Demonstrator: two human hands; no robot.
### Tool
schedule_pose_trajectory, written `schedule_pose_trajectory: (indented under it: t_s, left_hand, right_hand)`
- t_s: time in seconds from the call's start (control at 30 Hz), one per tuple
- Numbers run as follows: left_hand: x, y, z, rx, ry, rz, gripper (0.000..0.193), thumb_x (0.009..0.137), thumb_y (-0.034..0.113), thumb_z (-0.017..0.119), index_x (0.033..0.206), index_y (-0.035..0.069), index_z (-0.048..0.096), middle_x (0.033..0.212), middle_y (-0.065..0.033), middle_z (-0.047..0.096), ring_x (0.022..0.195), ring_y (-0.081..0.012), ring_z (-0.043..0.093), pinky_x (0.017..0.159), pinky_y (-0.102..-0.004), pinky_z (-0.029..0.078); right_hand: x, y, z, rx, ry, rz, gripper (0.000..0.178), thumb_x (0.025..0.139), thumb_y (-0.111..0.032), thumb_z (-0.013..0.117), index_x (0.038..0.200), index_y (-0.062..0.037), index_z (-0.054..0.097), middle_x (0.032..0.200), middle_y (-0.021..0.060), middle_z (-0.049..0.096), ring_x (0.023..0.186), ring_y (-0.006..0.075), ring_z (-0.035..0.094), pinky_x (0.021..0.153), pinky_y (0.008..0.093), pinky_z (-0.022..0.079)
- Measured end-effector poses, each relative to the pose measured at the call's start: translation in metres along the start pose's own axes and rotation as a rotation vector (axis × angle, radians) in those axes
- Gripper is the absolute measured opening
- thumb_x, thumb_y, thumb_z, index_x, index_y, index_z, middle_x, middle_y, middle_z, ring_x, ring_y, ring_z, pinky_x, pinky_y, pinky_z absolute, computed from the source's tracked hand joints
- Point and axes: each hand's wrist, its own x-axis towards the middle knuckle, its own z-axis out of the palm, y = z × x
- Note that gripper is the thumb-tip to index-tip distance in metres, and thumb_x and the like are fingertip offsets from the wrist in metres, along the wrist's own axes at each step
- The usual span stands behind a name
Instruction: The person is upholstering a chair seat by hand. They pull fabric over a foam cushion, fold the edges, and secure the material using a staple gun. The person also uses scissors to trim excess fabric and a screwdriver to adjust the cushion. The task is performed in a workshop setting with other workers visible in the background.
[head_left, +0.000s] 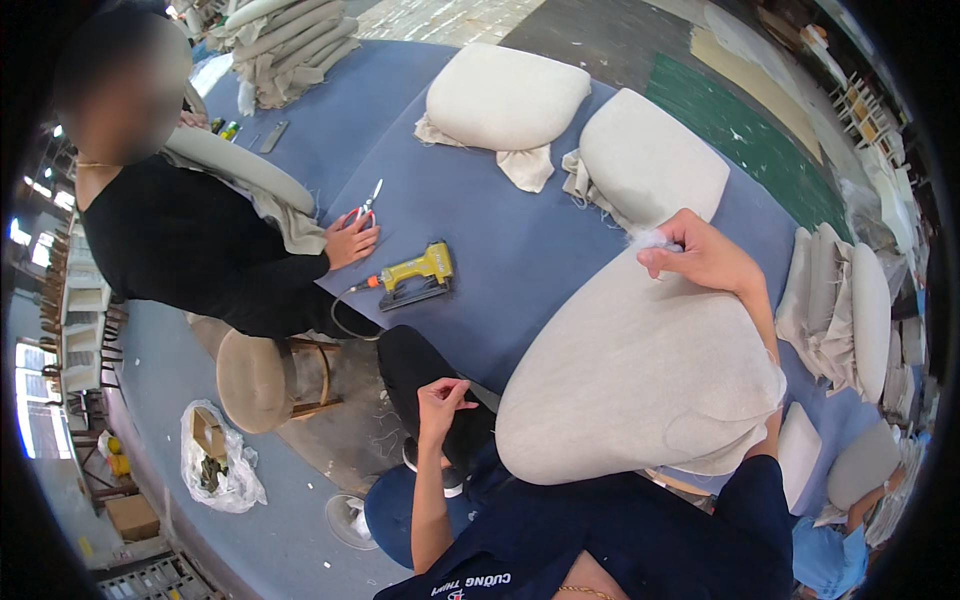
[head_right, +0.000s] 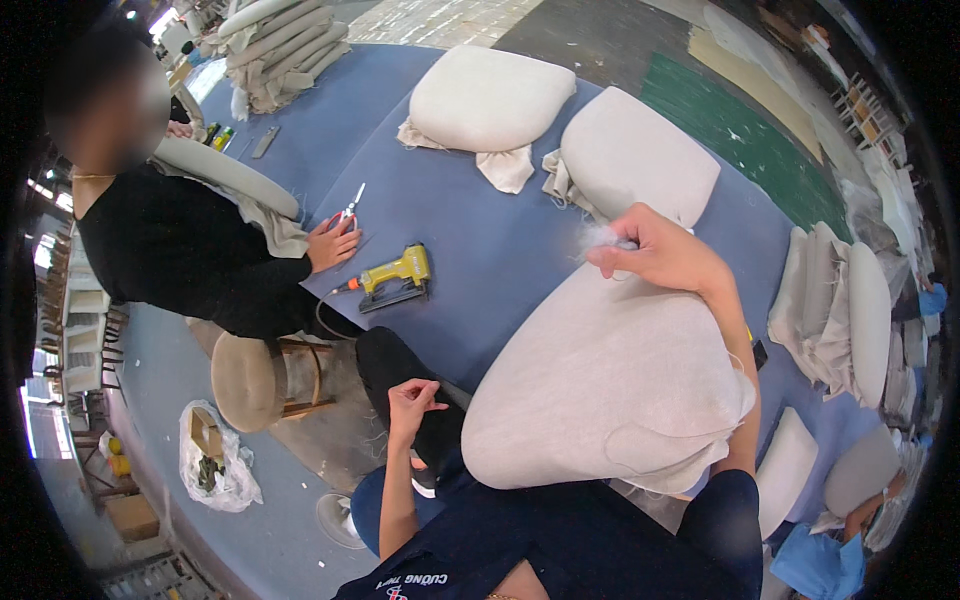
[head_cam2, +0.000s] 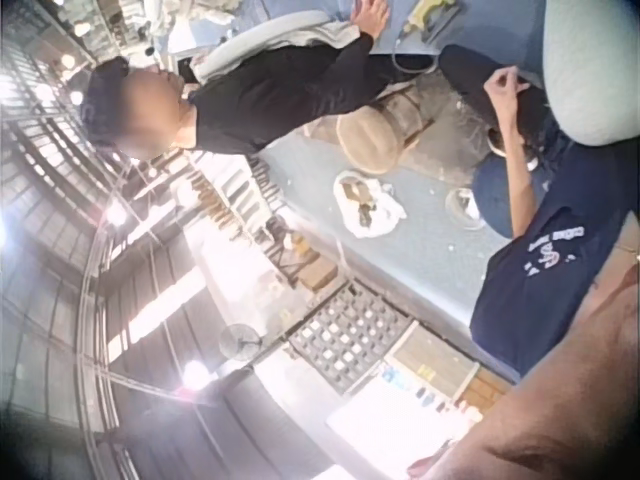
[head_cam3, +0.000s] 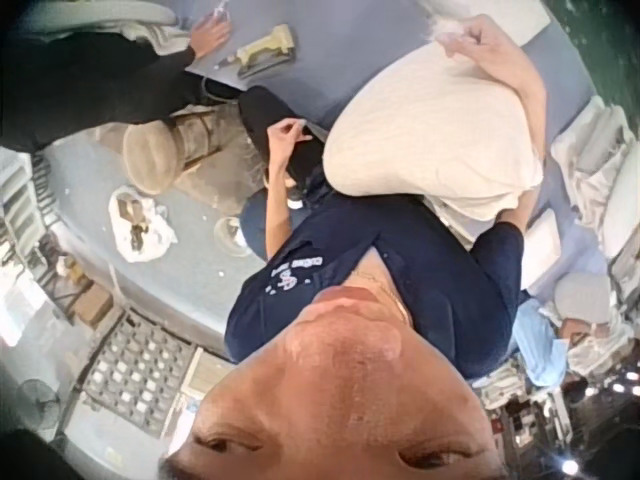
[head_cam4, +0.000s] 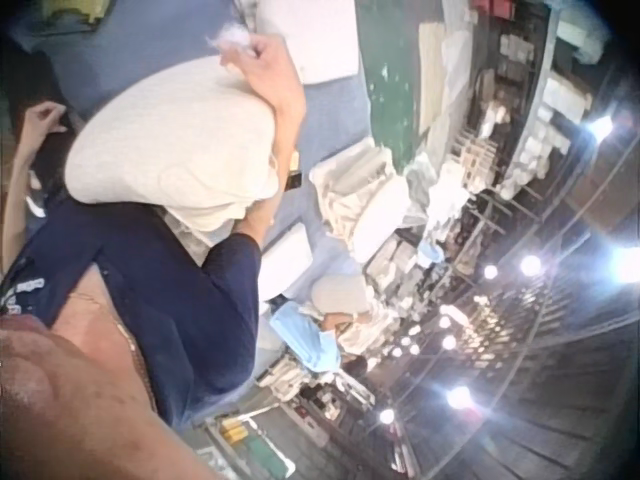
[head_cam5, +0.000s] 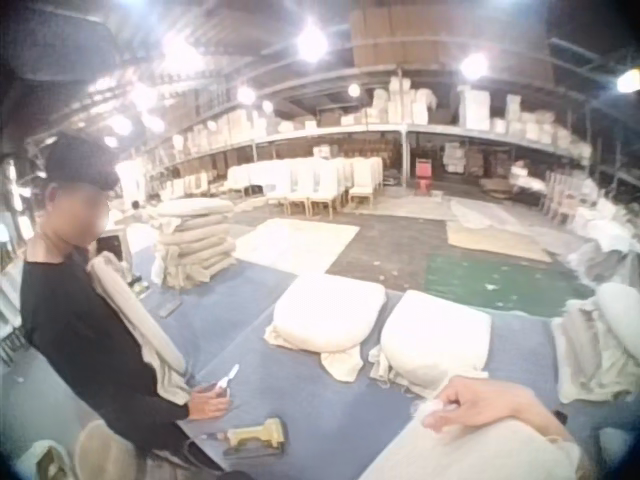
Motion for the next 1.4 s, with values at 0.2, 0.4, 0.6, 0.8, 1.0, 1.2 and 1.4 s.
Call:
schedule_pose_trajectory:
  t_s: [0.2, 0.4, 0.6, 0.8, 1.0, 1.2, 1.4]
  left_hand:
    - [-0.004, 0.000, -0.012, -0.041, -0.038, -0.021, 0.014, 0.094, 0.007, 0.069, 0.092, -0.007, 0.071, 0.067, -0.0016, 0.058, 0.059, -0.0075, 0.056, 0.068, -0.0364, 0.065]
    - [-0.035, 0.012, -0.030, -0.012, 0.170, 0.054, 0.012, 0.092, 0.006, 0.072, 0.095, -0.006, 0.071, 0.075, -0.0049, 0.064, 0.067, -0.0110, 0.062, 0.075, -0.0357, 0.064]
    - [-0.067, 0.034, -0.097, 0.094, 0.391, 0.111, 0.016, 0.091, 0.006, 0.074, 0.093, -0.008, 0.068, 0.078, -0.0099, 0.068, 0.063, -0.0141, 0.065, 0.071, -0.0355, 0.064]
    - [-0.037, -0.006, -0.135, 0.113, 0.328, -0.059, 0.028, 0.092, 0.017, 0.075, 0.084, -0.008, 0.063, 0.068, -0.0086, 0.063, 0.055, -0.0151, 0.064, 0.061, -0.0371, 0.065]
    - [0.005, -0.046, -0.151, 0.069, 0.279, -0.230, 0.031, 0.095, 0.020, 0.071, 0.085, -0.007, 0.060, 0.067, -0.0134, 0.062, 0.051, -0.0213, 0.066, 0.055, -0.0389, 0.064]
    - [0.096, -0.111, -0.148, 0.346, -0.055, -0.467, 0.029, 0.097, 0.014, 0.064, 0.079, -0.009, 0.060, 0.064, -0.0139, 0.061, 0.053, -0.0240, 0.067, 0.044, -0.0394, 0.059]
    - [0.142, -0.081, -0.117, 0.692, -0.219, -0.583, 0.028, 0.094, 0.016, 0.060, 0.079, -0.007, 0.063, 0.066, -0.0151, 0.066, 0.052, -0.0245, 0.067, 0.052, -0.0376, 0.060]
  right_hand:
    - [0.027, -0.004, -0.004, -0.040, 0.005, -0.031, 0.032, 0.092, -0.027, 0.071, 0.070, -0.0038, 0.069, 0.067, -0.0007, 0.062, 0.067, 0.0072, 0.051, 0.062, 0.0269, 0.039]
    - [0.052, 0.000, -0.017, -0.008, 0.087, -0.079, 0.032, 0.091, -0.032, 0.073, 0.077, -0.0042, 0.071, 0.071, -0.0001, 0.063, 0.071, 0.0080, 0.054, 0.066, 0.0263, 0.042]
    - [0.060, 0.018, -0.022, 0.083, 0.185, -0.164, 0.035, 0.091, -0.036, 0.073, 0.077, -0.0037, 0.070, 0.071, 0.0001, 0.063, 0.072, 0.0090, 0.056, 0.068, 0.0266, 0.043]
    - [0.024, 0.023, -0.035, -0.004, 0.171, 0.013, 0.032, 0.093, -0.031, 0.071, 0.075, -0.0044, 0.070, 0.073, -0.0001, 0.065, 0.072, 0.0095, 0.055, 0.071, 0.0261, 0.043]
    - [0.031, 0.023, -0.026, 0.072, 0.273, 0.083, 0.034, 0.093, -0.035, 0.071, 0.075, -0.0063, 0.068, 0.081, 0.0013, 0.062, 0.083, 0.0100, 0.053, 0.078, 0.0258, 0.040]
    - [0.028, 0.072, -0.036, 0.174, 0.372, 0.359, 0.033, 0.094, -0.035, 0.071, 0.079, -0.0068, 0.063, 0.092, 0.0005, 0.058, 0.089, 0.0100, 0.051, 0.082, 0.0257, 0.039]
    - [0.029, 0.076, -0.046, 0.378, 0.426, 0.440, 0.030, 0.096, -0.035, 0.070, 0.083, -0.0095, 0.060, 0.084, -0.0035, 0.056, 0.071, 0.0056, 0.049, 0.062, 0.0222, 0.037]
